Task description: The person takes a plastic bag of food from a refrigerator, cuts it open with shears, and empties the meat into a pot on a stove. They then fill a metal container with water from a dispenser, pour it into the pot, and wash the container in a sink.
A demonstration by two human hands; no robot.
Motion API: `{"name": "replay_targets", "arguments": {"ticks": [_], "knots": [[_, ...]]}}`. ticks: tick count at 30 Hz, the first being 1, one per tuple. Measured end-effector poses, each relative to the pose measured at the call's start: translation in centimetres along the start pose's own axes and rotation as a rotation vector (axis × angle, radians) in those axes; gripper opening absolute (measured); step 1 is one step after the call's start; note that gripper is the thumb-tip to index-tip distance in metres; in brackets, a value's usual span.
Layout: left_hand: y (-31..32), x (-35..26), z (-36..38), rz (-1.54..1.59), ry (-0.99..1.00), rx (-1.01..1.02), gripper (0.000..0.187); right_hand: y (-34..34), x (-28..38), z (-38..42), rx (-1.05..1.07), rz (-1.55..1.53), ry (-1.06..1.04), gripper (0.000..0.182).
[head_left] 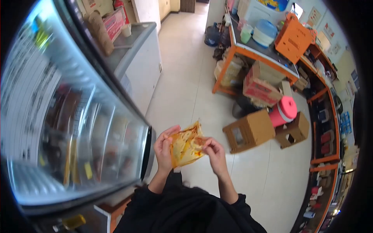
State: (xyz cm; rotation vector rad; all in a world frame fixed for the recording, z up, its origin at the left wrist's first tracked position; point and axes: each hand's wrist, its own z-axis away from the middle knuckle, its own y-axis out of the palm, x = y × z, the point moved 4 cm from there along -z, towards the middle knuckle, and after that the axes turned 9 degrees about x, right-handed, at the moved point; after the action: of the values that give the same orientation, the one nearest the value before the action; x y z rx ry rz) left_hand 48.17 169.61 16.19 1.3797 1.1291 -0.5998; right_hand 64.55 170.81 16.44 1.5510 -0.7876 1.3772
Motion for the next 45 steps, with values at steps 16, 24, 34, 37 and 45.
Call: {"name": "replay_targets", "arguments": {"ticks": [16,24,34,37,45], "knots": [[2.1,12.4,-47.5,-0.033,-0.199,-0.091,0.017,-14.1,1.5,-44.1,-0.151,-0.087,0.041,0.011],[4.2,18.1,-71.8,-0.263,-0.022,-0.064,0.015,-27.3,3.5,-68.1,-0.292,0.047,-0.071,0.010],[3.6,24.4,-99.8,-0.254,0.107,-0.101,0.016,-30.6,9.1,-98.6,-0.124,0.286,-0.171,0.011],[4.6,26.9,-110.3,-0.276,0.103,-0.055,0.015,-34.0,7.6,-107.4,-0.238,0.286,-0.131,0.019],[15.1,35.7,-136.2,-0.292,0.045,0.234,0.013,-47.1,13.3,-120.3,-0.636,0.283,-0.167,0.030]]}}
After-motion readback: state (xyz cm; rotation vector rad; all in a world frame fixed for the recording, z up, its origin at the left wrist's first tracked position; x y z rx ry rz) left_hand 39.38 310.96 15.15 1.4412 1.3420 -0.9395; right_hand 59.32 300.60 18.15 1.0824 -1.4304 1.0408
